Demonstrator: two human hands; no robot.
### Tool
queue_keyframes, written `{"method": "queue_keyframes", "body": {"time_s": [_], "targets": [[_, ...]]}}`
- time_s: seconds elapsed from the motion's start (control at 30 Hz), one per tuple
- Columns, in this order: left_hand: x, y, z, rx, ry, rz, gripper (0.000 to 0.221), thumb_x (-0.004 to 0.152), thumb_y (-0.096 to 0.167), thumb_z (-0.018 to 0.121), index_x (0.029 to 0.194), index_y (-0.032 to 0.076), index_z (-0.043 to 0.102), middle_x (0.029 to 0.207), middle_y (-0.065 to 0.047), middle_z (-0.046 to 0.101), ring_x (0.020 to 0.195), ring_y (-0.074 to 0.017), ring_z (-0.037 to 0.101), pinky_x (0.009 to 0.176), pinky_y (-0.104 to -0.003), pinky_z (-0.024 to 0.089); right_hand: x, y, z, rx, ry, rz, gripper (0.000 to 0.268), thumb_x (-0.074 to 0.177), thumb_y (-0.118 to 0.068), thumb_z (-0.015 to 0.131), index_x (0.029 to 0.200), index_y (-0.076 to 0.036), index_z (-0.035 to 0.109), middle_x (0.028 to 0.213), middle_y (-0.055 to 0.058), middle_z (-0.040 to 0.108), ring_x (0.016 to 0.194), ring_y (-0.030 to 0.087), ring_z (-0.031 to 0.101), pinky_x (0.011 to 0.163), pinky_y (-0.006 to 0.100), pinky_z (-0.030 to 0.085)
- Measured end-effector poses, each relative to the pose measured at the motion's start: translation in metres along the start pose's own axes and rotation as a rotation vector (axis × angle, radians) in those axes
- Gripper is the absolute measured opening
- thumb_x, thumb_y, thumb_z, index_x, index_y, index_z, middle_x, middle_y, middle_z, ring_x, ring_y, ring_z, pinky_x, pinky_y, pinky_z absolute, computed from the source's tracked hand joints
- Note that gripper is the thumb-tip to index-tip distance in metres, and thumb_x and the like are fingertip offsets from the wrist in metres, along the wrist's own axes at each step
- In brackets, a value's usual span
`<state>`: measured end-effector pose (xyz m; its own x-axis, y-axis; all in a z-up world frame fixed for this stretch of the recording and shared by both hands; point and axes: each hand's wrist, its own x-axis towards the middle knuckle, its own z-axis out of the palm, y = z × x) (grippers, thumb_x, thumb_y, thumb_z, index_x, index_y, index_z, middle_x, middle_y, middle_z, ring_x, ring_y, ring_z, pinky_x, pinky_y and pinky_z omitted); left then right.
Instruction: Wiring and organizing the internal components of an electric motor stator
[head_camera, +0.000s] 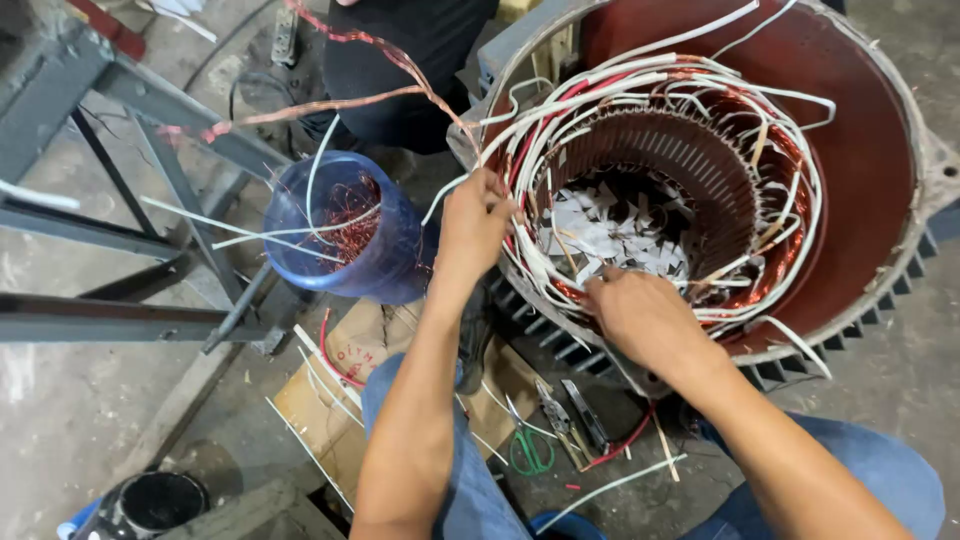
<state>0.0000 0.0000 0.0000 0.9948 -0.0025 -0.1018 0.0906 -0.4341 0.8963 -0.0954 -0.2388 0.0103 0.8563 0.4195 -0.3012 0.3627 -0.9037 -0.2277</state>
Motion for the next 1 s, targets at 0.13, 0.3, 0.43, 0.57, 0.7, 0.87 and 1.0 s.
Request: {"method": "queue_keyframes", "body": {"time_s": [0.13, 0.3, 0.43, 0.57, 0.7, 0.87, 1.0], "targets": [[-0.01, 0.022, -0.006, 0.12, -0.026, 0.001, 0.01, 0.097, 0.008, 0.074, 0.103, 0.008, 0.065, 0.071, -0.006, 0.08, 0.062, -0.0172, 0.078, 0.066, -0.03, 0.062, 0.006, -0.006, -0.008, 0.165, 0.092, -0.063, 0.034, 0.106, -0.032, 0.058, 0.126, -0.005, 0.067, 0.113, 0.026, 0.075, 0.102, 0.05, 0.078, 0.084, 0.065, 0.064], [-0.007, 0.0, 0.021, 0.551, -0.008, 0.041, 0.007, 0.094, 0.016, 0.078, 0.098, 0.01, 0.077, 0.084, -0.012, 0.08, 0.084, -0.0321, 0.081, 0.077, -0.042, 0.065, 0.037, -0.011, 0.024, 0.196, -0.201, -0.079, 0.025, 0.096, -0.015, 0.06, 0.102, -0.005, 0.082, 0.088, 0.027, 0.079, 0.093, 0.048, 0.081, 0.081, 0.06, 0.064], [-0.013, 0.001, 0.04, 0.853, 0.125, 0.136, 0.024, 0.08, 0.006, 0.082, 0.103, 0.0, 0.08, 0.098, -0.013, 0.07, 0.102, -0.0319, 0.065, 0.083, -0.044, 0.062, 0.061, -0.014, 0.022, 0.318, -0.175, -0.106, 0.026, 0.095, -0.023, 0.065, 0.098, -0.004, 0.083, 0.086, 0.029, 0.079, 0.093, 0.052, 0.079, 0.083, 0.06, 0.064], [-0.014, -0.014, 0.042, 1.053, 0.322, 0.311, 0.012, 0.087, 0.012, 0.071, 0.093, 0.004, 0.078, 0.102, -0.013, 0.059, 0.109, -0.0339, 0.05, 0.094, -0.049, 0.042, 0.072, -0.015, 0.043, 0.372, -0.099, -0.104, 0.026, 0.095, -0.02, 0.064, 0.089, -0.002, 0.081, 0.079, 0.029, 0.077, 0.085, 0.052, 0.079, 0.077, 0.06, 0.064], [-0.041, 0.004, 0.033, 1.171, 0.384, 0.366, 0.029, 0.091, 0.016, 0.079, 0.115, 0.0, 0.072, 0.108, -0.014, 0.055, 0.112, -0.0357, 0.051, 0.1, -0.049, 0.043, 0.082, -0.012, 0.072, 0.378, -0.055, -0.127, 0.027, 0.092, -0.011, 0.06, 0.08, 0.001, 0.081, 0.072, 0.027, 0.076, 0.079, 0.052, 0.079, 0.069, 0.058, 0.065], [-0.093, -0.004, 0.056, 1.17, 0.14, 0.438, 0.027, 0.103, 0.018, 0.06, 0.109, -0.002, 0.077, 0.108, -0.019, 0.071, 0.117, -0.0349, 0.06, 0.114, -0.055, 0.032, 0.082, -0.014, 0.071, 0.391, -0.065, -0.114, 0.025, 0.091, -0.011, 0.062, 0.078, 0.001, 0.08, 0.067, 0.028, 0.073, 0.075, 0.051, 0.079, 0.065, 0.058, 0.064], [-0.09, 0.009, 0.057, 1.2, -0.069, 0.211, 0.037, 0.107, 0.018, 0.053, 0.123, -0.009, 0.073, 0.131, -0.026, 0.075, 0.138, -0.0329, 0.057, 0.134, -0.064, 0.002, 0.084, -0.006, 0.063, 0.437, -0.059, -0.079, 0.02, 0.086, -0.009, 0.066, 0.08, 0.004, 0.081, 0.073, 0.032, 0.074, 0.082, 0.057, 0.077, 0.07, 0.063, 0.063]]}}
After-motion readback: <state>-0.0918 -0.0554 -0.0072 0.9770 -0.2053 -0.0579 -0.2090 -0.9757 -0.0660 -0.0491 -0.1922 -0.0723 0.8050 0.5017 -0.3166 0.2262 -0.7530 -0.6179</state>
